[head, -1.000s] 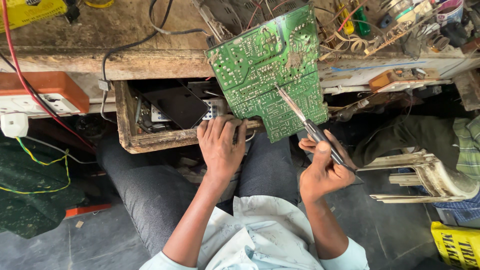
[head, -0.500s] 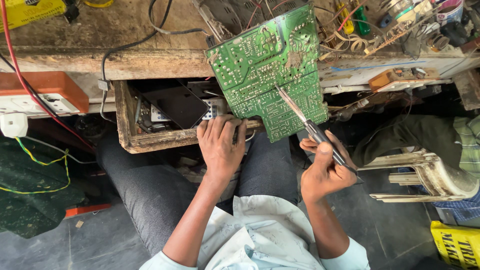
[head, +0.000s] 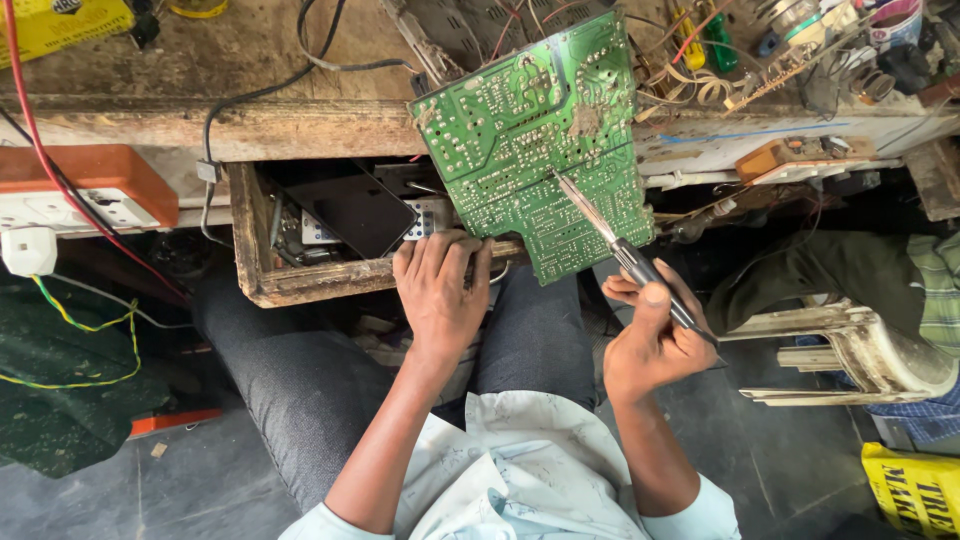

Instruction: The person sits at a cluttered repair bench and brushes dust off a green circuit board with a paintbrush. They then hold a soldering iron and work on the board's solder joints, use a multimeter with test leads, and handle wires and components on the bench.

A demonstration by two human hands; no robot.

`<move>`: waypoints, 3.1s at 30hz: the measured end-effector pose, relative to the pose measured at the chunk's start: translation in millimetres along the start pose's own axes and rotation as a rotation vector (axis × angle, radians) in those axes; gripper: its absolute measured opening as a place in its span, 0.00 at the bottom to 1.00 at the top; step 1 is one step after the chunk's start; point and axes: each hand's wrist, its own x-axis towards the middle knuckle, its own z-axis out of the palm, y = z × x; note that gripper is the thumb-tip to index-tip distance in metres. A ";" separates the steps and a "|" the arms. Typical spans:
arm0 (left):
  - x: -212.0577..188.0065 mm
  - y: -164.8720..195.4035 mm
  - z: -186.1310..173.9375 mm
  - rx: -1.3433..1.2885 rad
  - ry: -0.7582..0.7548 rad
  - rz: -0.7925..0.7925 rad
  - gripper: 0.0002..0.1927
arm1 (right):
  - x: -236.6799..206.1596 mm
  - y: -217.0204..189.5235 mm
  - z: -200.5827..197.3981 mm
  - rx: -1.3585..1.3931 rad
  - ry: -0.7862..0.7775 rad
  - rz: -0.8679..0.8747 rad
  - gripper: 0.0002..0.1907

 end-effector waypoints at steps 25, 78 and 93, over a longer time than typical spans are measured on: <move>-1.0 -0.4 2.0 0.016 -0.001 -0.006 0.08 | -2.4 -1.2 -0.9 0.137 0.019 0.205 0.17; 0.5 4.1 3.5 0.020 -0.006 -0.011 0.10 | 3.6 9.8 -12.3 0.213 0.041 0.226 0.18; 0.4 7.2 5.2 0.030 -0.012 -0.011 0.10 | 10.5 6.9 -15.3 0.247 0.045 0.230 0.19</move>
